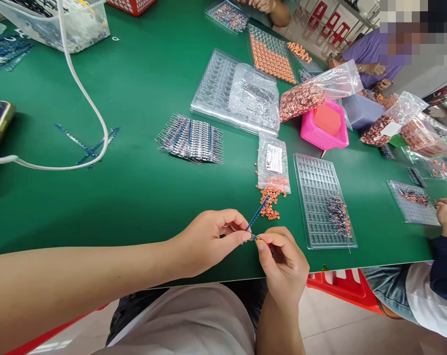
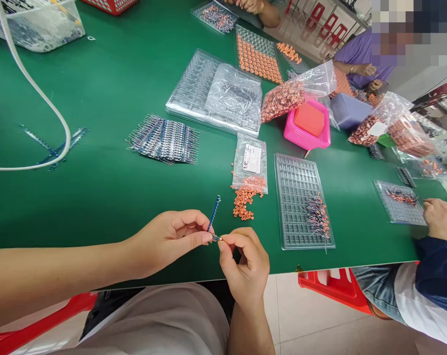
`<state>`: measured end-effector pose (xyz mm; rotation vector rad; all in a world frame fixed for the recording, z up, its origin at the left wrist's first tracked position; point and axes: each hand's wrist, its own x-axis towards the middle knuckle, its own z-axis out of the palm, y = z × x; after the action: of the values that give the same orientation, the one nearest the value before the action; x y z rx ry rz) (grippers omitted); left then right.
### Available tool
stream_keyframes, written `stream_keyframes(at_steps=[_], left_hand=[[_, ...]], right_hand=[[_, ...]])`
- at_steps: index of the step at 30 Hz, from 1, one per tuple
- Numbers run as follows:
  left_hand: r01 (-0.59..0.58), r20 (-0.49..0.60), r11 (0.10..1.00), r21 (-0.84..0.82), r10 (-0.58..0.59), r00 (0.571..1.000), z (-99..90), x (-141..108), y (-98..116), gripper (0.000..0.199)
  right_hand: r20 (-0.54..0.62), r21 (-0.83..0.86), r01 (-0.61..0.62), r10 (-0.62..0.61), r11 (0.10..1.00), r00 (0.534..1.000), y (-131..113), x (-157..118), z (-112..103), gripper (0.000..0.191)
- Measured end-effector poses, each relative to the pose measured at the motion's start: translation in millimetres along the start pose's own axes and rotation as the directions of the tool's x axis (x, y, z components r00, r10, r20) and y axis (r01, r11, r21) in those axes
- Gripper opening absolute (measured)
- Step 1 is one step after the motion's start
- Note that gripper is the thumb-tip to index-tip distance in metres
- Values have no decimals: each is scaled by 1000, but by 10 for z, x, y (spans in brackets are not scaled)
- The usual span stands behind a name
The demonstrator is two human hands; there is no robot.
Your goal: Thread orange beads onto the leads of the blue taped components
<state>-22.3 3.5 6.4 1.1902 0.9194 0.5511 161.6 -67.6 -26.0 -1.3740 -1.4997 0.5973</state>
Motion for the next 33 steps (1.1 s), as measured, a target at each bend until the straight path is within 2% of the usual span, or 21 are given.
stream_keyframes(at_steps=[15, 24, 33], left_hand=[[-41, 5, 996, 75, 41, 999, -9, -6, 21, 15], [90, 71, 990, -107, -83, 994, 4, 12, 13, 15], [102, 92, 992, -69, -95, 991, -16, 16, 57, 13]], right_hand=[[68, 37, -32, 30, 999, 997, -6, 25, -35, 14], [200, 175, -168, 132, 970, 971, 14, 67, -121, 8], [207, 223, -208, 162, 952, 965, 13, 73, -126, 8]])
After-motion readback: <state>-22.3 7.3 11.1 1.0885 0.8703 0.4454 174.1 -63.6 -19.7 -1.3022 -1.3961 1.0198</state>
